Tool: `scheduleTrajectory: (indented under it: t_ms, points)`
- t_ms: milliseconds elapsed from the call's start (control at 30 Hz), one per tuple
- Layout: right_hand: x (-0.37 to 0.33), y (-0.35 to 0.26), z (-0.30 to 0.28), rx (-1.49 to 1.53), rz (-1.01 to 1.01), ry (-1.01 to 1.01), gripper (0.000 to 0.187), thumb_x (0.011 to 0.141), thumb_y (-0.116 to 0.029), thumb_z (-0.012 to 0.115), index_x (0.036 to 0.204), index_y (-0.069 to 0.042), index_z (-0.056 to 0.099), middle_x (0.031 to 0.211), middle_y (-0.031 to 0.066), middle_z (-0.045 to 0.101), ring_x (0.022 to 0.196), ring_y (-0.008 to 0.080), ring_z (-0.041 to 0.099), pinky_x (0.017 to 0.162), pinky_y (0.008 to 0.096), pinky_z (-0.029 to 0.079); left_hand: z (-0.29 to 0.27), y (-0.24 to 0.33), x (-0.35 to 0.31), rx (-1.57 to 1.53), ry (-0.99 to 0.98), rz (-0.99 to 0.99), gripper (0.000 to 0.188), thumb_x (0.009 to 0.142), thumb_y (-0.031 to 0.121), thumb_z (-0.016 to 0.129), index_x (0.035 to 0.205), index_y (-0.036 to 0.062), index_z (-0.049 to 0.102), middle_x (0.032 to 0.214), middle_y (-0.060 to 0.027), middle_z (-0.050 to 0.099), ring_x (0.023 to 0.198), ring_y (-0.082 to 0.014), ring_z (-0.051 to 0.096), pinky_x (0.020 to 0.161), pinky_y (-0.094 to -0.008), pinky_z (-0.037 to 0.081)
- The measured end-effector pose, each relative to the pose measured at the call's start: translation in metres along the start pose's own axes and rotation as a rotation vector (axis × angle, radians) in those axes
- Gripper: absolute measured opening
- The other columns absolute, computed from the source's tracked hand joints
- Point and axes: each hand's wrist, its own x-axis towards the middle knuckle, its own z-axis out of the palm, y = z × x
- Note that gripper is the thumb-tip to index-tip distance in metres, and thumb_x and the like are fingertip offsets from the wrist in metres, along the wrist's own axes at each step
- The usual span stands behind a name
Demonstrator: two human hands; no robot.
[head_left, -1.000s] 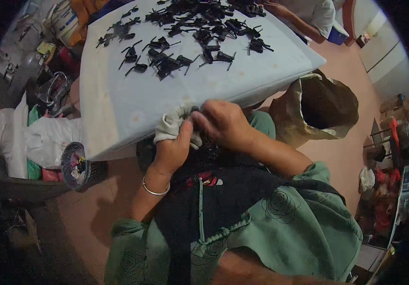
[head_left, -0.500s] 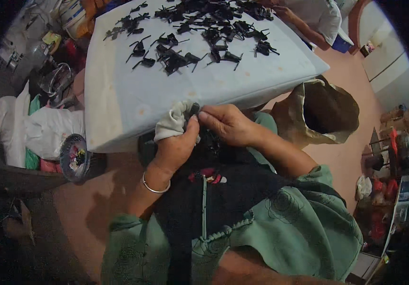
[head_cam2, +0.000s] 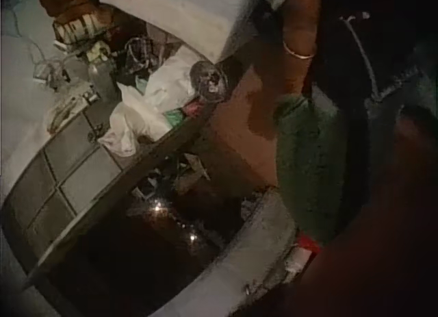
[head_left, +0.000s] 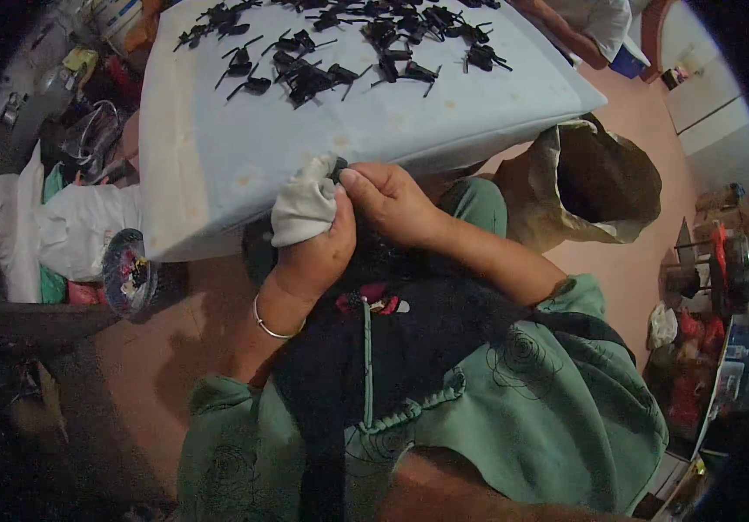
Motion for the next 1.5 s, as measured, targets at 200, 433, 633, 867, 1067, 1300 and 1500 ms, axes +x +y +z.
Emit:
scheduleTrajectory:
  t_ms: [200,433,633,867,1067,1300,1500]
  points:
    - [0.001,-0.002,0.000,-0.036,0.099,-0.050,0.029,0.092,-0.025,0.040,0.077,-0.003,0.051,0.067,-0.0061,0.045,0.064,0.0027,0.037,0.057,0.0206,0.036,0.006,-0.008,-0.006,-0.090,0.049,-0.090,0.021,0.074,0.002,0.052,0.094,-0.0026,0.053,0.082,-0.0183,0.057,0.075,-0.0323,0.056,0.070,-0.0365,0.045]
    - [-0.001,-0.012,-0.004,-0.099,0.090,-0.124,0.029,0.092,-0.024,0.040,0.080,-0.001,0.052,0.071,-0.0052,0.048,0.068,0.0026,0.040,0.061,0.0211,0.038,0.002,-0.010,-0.006,-0.324,0.023,-0.259,0.022,0.075,0.002,0.051,0.096,-0.0025,0.052,0.082,-0.0181,0.057,0.076,-0.0329,0.056,0.069,-0.0352,0.045]
    - [-0.001,0.007,0.000,-0.020,0.051,-0.050,0.030,0.090,-0.023,0.042,0.077,0.001,0.053,0.063,-0.0009,0.049,0.063,0.0067,0.040,0.058,0.0263,0.039,0.000,-0.002,-0.007,0.092,-0.009,0.033,0.022,0.074,0.000,0.050,0.095,-0.0027,0.052,0.084,-0.0195,0.057,0.077,-0.0334,0.055,0.070,-0.0365,0.044]
    - [-0.005,-0.007,-0.021,-0.199,0.122,-0.072,0.024,0.088,-0.022,0.048,0.091,0.001,0.055,0.075,-0.0018,0.054,0.070,0.0055,0.045,0.063,0.0234,0.041,-0.010,-0.006,-0.001,-0.373,-0.101,-0.421,0.018,0.079,0.007,0.055,0.095,0.0000,0.051,0.079,-0.0066,0.055,0.072,-0.0146,0.052,0.063,-0.0278,0.043]
    - [-0.008,-0.010,-0.032,-0.470,-0.108,-0.101,0.014,0.082,-0.012,0.056,0.087,0.001,0.055,0.067,0.0016,0.053,0.064,0.0069,0.044,0.058,0.0253,0.041,-0.008,-0.005,0.002,-0.710,-0.011,-0.529,0.016,0.084,0.010,0.051,0.098,0.0039,0.047,0.075,0.0000,0.051,0.062,-0.0065,0.046,0.052,-0.0205,0.039]
    - [0.004,-0.021,-0.032,-0.420,-0.115,-0.132,0.017,0.084,-0.014,0.055,0.077,0.002,0.052,0.059,-0.0014,0.045,0.059,0.0057,0.039,0.052,0.0255,0.037,-0.003,-0.005,-0.001,-0.453,-0.204,-0.391,0.021,0.085,0.009,0.044,0.106,0.0020,0.044,0.074,0.0002,0.049,0.061,-0.0069,0.044,0.054,-0.0217,0.039]
    - [0.002,-0.018,-0.029,-0.311,-0.057,-0.128,0.024,0.088,-0.020,0.048,0.075,0.001,0.050,0.061,-0.0007,0.045,0.061,0.0073,0.039,0.054,0.0260,0.037,-0.005,0.000,0.001,-0.693,-0.230,-0.587,0.025,0.083,0.006,0.045,0.108,0.0024,0.044,0.077,-0.0003,0.048,0.063,-0.0067,0.043,0.056,-0.0214,0.039]
